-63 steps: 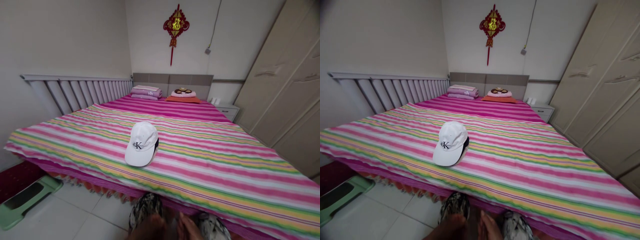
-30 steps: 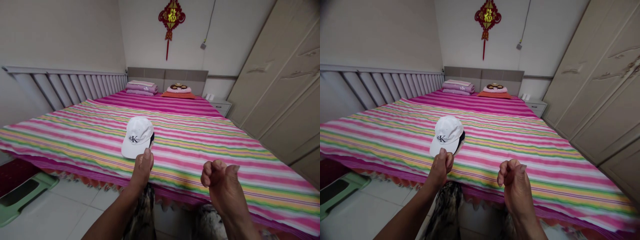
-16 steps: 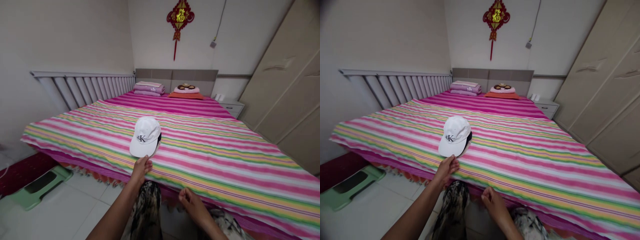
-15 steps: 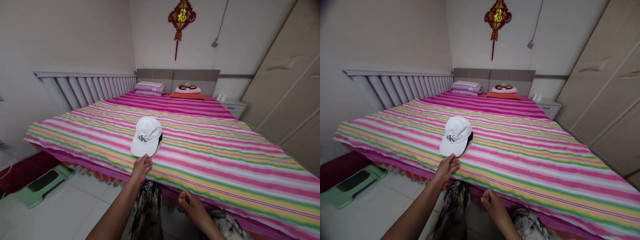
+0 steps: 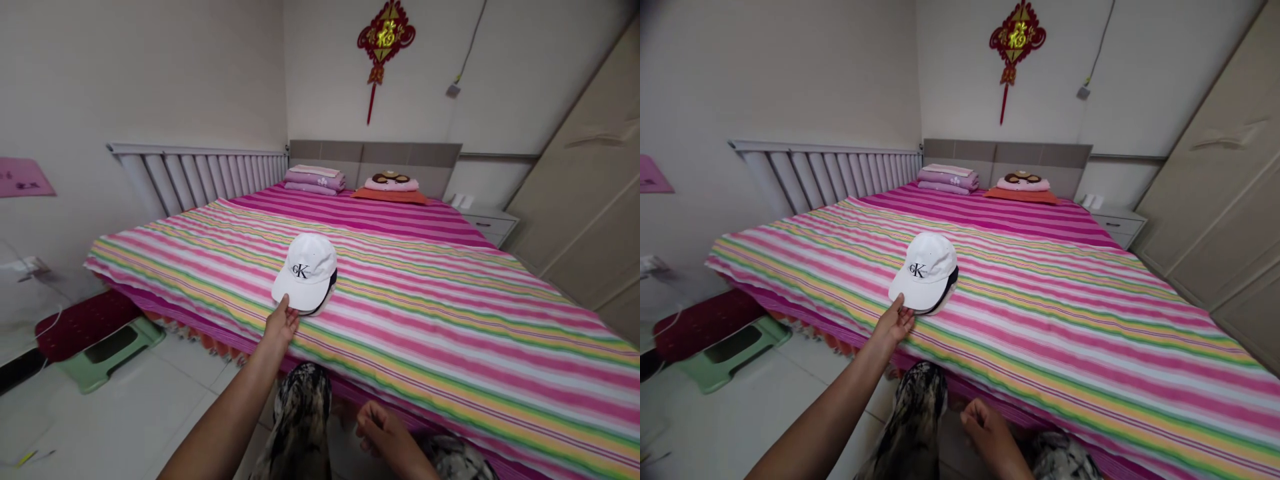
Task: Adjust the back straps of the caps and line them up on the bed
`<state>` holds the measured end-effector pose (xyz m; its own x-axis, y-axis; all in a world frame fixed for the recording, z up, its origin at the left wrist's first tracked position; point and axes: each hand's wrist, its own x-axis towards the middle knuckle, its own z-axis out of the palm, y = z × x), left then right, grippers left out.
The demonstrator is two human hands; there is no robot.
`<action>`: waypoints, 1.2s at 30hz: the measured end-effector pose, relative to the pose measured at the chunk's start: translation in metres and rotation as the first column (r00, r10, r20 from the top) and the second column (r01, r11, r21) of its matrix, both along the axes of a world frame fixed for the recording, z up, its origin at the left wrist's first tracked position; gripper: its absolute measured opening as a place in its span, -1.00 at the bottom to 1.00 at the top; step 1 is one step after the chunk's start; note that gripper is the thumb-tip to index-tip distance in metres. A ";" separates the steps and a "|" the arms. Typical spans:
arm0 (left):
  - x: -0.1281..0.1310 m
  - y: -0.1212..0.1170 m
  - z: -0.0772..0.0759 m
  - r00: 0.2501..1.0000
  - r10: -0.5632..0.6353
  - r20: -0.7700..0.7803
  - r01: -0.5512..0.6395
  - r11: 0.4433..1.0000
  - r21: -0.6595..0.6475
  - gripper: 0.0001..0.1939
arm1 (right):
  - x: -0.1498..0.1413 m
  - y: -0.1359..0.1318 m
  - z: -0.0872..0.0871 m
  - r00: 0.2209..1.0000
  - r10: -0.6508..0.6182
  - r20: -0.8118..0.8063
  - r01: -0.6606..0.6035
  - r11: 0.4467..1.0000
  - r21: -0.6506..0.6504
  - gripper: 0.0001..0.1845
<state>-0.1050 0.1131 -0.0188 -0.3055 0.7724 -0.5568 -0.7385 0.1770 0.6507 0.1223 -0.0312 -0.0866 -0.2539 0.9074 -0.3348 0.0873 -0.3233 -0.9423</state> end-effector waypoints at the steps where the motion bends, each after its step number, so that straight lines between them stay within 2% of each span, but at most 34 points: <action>1: 0.001 0.003 0.005 1.000 0.000 0.004 0.000 1.000 0.026 -0.77 | 0.000 0.000 0.002 1.000 0.001 -0.026 -0.001 1.000 -0.022 -0.55; 3: 0.003 0.008 0.018 1.000 -0.010 0.016 0.008 0.995 0.095 -0.79 | 0.001 -0.001 0.008 0.993 -0.046 -0.105 0.037 0.995 -0.089 -0.47; 6: 0.009 0.013 0.038 0.999 -0.021 0.031 0.013 0.972 0.234 -0.86 | 0.005 -0.004 0.024 0.942 -0.169 -0.290 0.117 0.976 -0.186 -0.18; 8: 0.014 0.012 0.048 0.999 -0.024 0.043 0.006 0.923 0.384 -0.84 | 0.009 -0.005 0.034 0.896 -0.194 -0.400 0.124 0.973 -0.194 -0.09; 11: 0.026 0.002 0.054 0.994 -0.086 0.071 0.029 0.812 0.583 -0.73 | 0.014 -0.001 0.047 0.882 -0.173 -0.438 0.116 0.981 -0.154 -0.11; 13: 0.037 -0.011 0.048 0.980 -0.172 0.096 0.077 0.783 0.617 -0.66 | 0.015 0.006 0.055 0.888 -0.149 -0.435 0.125 0.989 -0.084 -0.17; 15: 0.050 -0.027 0.035 0.952 -0.277 0.132 0.140 0.775 0.616 -0.62 | 0.014 0.014 0.066 0.891 -0.114 -0.439 0.138 0.990 0.025 -0.24; 18: 0.070 -0.057 0.003 0.876 -0.443 0.192 0.247 0.752 0.612 -0.57 | 0.014 0.025 0.090 0.865 -0.067 -0.497 0.192 0.960 0.205 -0.31; 20: 0.078 -0.075 -0.023 0.815 -0.540 0.211 0.329 0.730 0.598 -0.54 | 0.016 0.030 0.105 0.820 -0.044 -0.571 0.239 0.932 0.272 -0.28; 23: 0.077 -0.091 -0.055 0.708 -0.681 0.186 0.467 0.649 0.600 -0.57 | 0.024 0.030 0.119 0.741 -0.131 -0.659 0.364 0.902 0.230 -0.29; 25: 0.069 -0.090 -0.067 0.638 -0.750 0.177 0.519 0.588 0.620 -0.61 | 0.030 0.026 0.120 0.684 -0.235 -0.691 0.455 0.877 0.152 -0.34; 28: 0.054 -0.079 -0.065 0.563 -0.810 0.165 0.555 0.519 0.651 -0.62 | 0.035 0.020 0.114 0.619 -0.318 -0.718 0.512 0.857 0.062 -0.35; 32: 0.050 -0.062 -0.043 0.512 -0.855 0.079 0.623 0.433 0.651 -0.62 | 0.038 0.018 0.106 0.599 -0.354 -0.719 0.513 0.859 0.004 -0.45; 34: 0.056 -0.057 -0.033 0.519 -0.854 0.033 0.652 0.421 0.630 -0.68 | 0.040 0.019 0.105 0.606 -0.353 -0.713 0.491 0.871 -0.014 -0.54; 36: 0.064 -0.054 -0.025 0.533 -0.846 0.018 0.670 0.434 0.603 -0.72 | 0.043 0.018 0.103 0.613 -0.321 -0.722 0.436 0.899 -0.029 -0.56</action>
